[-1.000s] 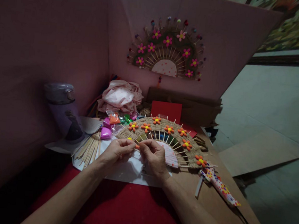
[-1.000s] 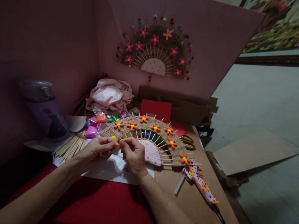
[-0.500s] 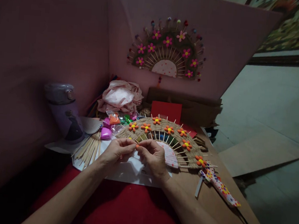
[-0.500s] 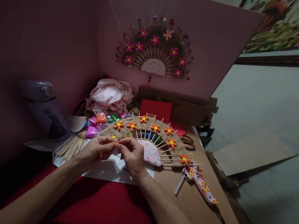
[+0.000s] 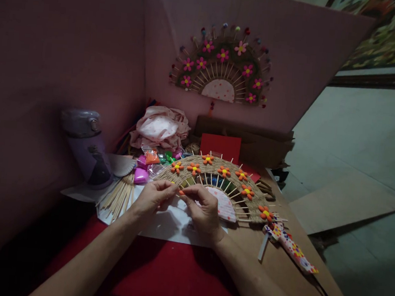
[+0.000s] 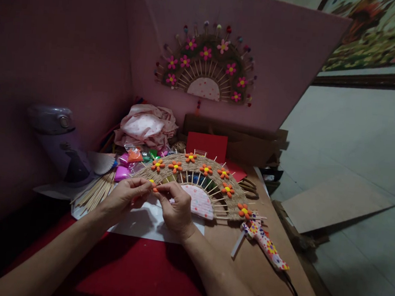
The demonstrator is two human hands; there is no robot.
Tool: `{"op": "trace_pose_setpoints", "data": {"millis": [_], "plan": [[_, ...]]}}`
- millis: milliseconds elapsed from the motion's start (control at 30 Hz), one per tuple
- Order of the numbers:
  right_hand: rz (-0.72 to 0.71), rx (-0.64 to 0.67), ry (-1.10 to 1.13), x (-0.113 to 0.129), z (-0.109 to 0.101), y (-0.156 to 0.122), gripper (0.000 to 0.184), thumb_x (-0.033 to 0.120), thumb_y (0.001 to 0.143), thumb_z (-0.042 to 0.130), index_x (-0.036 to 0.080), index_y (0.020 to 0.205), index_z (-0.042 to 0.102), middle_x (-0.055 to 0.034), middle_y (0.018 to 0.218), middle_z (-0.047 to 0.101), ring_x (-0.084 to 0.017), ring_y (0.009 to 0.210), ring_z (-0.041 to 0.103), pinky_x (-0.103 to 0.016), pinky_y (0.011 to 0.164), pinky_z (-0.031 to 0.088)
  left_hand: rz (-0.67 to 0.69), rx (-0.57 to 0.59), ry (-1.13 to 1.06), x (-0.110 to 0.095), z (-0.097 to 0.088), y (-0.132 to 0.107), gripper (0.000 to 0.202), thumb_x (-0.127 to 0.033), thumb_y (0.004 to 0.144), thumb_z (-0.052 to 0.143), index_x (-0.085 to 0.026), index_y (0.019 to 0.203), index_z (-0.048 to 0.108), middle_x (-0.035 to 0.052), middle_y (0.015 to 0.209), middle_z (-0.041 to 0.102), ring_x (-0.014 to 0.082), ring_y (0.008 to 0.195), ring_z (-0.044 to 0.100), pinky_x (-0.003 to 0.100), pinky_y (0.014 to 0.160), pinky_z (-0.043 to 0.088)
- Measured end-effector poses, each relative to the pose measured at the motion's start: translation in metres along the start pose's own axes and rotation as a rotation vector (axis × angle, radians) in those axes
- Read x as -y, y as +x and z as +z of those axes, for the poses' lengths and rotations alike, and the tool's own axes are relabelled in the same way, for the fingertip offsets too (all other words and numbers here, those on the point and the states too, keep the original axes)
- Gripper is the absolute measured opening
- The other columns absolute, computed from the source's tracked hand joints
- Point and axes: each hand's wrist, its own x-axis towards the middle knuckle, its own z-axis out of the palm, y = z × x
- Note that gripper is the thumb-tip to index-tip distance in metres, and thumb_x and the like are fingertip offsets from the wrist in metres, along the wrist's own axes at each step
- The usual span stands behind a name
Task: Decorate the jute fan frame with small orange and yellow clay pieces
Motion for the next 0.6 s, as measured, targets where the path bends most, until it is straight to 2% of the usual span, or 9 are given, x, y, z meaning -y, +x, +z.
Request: {"op": "trace_pose_setpoints", "data": {"millis": [167,267,400,500,600], "plan": [[0.030,-0.020,-0.058,-0.005,-0.005,0.019,0.006,0.020,0.080,0.060,0.021,0.084,0.064,-0.0019,0.078,0.063,-0.015,0.071,0.057,-0.027,0.063,0.045,0.185,-0.390,-0.023,-0.008,-0.014,0.006,0.031,-0.035,0.060,0.073,-0.012,0.078,0.061,-0.0055,0.047,0.049,0.0027,0.035,0.033,0.016,0.036,0.017],[-0.071,0.109,-0.195,-0.009,-0.007,0.038,0.009,0.011,0.075,0.062,0.019,0.075,0.065,-0.0014,0.074,0.061,-0.014,0.068,0.055,-0.026,0.063,0.042,0.249,-0.527,-0.033,-0.013,-0.022,0.008,0.025,-0.029,0.065,0.068,-0.013,0.082,0.060,-0.0060,0.049,0.050,0.0027,0.037,0.035,0.015,0.037,0.021],[-0.130,0.187,-0.273,-0.017,-0.004,0.056,0.010,0.008,0.071,0.064,0.018,0.069,0.066,-0.0007,0.069,0.057,-0.013,0.065,0.052,-0.024,0.060,0.039,0.137,-0.537,-0.081,-0.011,-0.028,0.009,0.019,-0.029,0.066,0.065,-0.015,0.072,0.054,-0.0079,0.045,0.044,0.0030,0.034,0.032,0.015,0.036,0.019],[-0.131,0.241,-0.264,-0.025,-0.002,0.060,0.011,0.007,0.071,0.063,0.018,0.069,0.065,-0.0010,0.071,0.060,-0.013,0.067,0.053,-0.024,0.061,0.039,0.067,-0.492,-0.103,-0.005,-0.028,0.010,0.030,-0.035,0.062,0.070,-0.015,0.061,0.047,-0.0061,0.046,0.044,0.0041,0.035,0.034,0.017,0.036,0.020],[-0.134,0.247,-0.256,-0.030,0.000,0.060,0.013,0.006,0.072,0.061,0.018,0.070,0.065,-0.0013,0.072,0.061,-0.014,0.070,0.054,-0.025,0.064,0.040,0.061,-0.486,-0.093,-0.001,-0.029,0.011,0.034,-0.036,0.057,0.074,-0.015,0.062,0.047,-0.0061,0.049,0.045,0.0046,0.039,0.038,0.017,0.039,0.024]]}}
